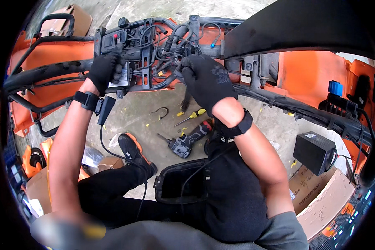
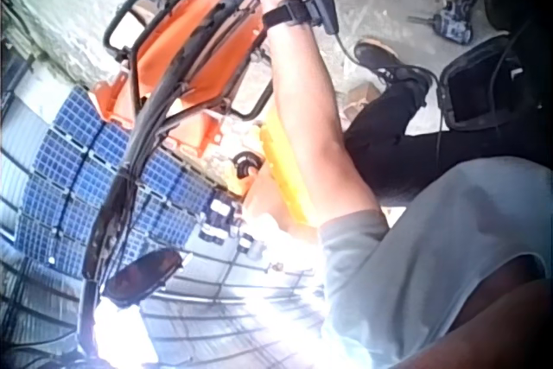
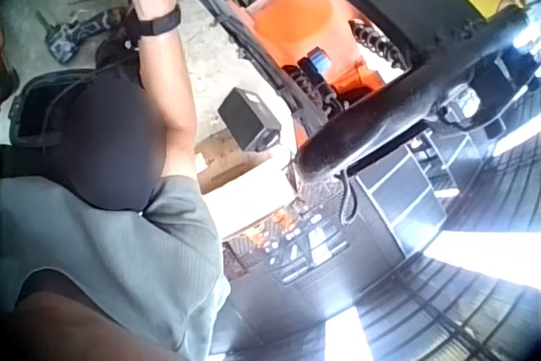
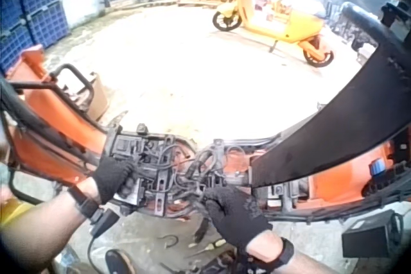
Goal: The person connects and organizes electrical wires and plastic connectors on the frame of an orange vehicle by hand. They manipulate various wiring harnesses and handle an electronic module mounted to the frame.
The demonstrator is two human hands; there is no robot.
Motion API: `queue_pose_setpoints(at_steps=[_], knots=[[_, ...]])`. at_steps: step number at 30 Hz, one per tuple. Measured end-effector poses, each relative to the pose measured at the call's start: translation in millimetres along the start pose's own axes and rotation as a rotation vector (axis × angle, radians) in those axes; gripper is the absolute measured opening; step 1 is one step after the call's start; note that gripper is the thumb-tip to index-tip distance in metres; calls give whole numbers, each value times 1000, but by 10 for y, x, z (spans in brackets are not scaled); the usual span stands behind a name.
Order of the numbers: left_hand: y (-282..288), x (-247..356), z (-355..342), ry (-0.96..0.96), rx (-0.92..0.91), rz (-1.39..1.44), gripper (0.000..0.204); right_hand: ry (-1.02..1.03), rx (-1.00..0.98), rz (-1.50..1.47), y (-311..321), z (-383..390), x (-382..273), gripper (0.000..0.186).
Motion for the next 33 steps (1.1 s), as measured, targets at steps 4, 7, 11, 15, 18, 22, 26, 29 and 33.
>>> queue_pose_setpoints(at_steps=[4,7,11,15,18,22,26,29,33], knots=[[72,-145,9,49,-351,197,57,-77,-49,101,-53,-123,-146,20],[-118,-71,136,-20,-462,440,47,-174,69,59,-100,-106,-153,21],[-364,69,463,-338,-245,7,48,-101,32,32,-94,-171,-98,23],[-628,72,678,-993,27,-558,23,-237,-124,-308,-78,-273,-112,19],[-794,38,796,-912,81,-672,30,-363,-220,-676,-91,-360,-201,13],[-929,60,688,-780,111,-704,31,-325,-251,-867,-131,-567,-390,13],[-895,138,512,-668,3,-637,19,-233,-247,-874,-240,-678,-362,20],[-806,55,478,-799,77,-506,21,-10,-122,-479,-158,-631,-295,13],[-750,16,322,-616,-159,-430,25,-139,-147,-346,-147,-458,-93,12]])
Point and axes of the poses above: each hand's wrist, its own z-axis away from the middle knuckle, its own y-axis out of the back of the hand, x = y × z, the point moved 2 cm from there along -z, towards the middle knuckle, and after that the axes turned 10 degrees about -z, right-handed, at the moved point
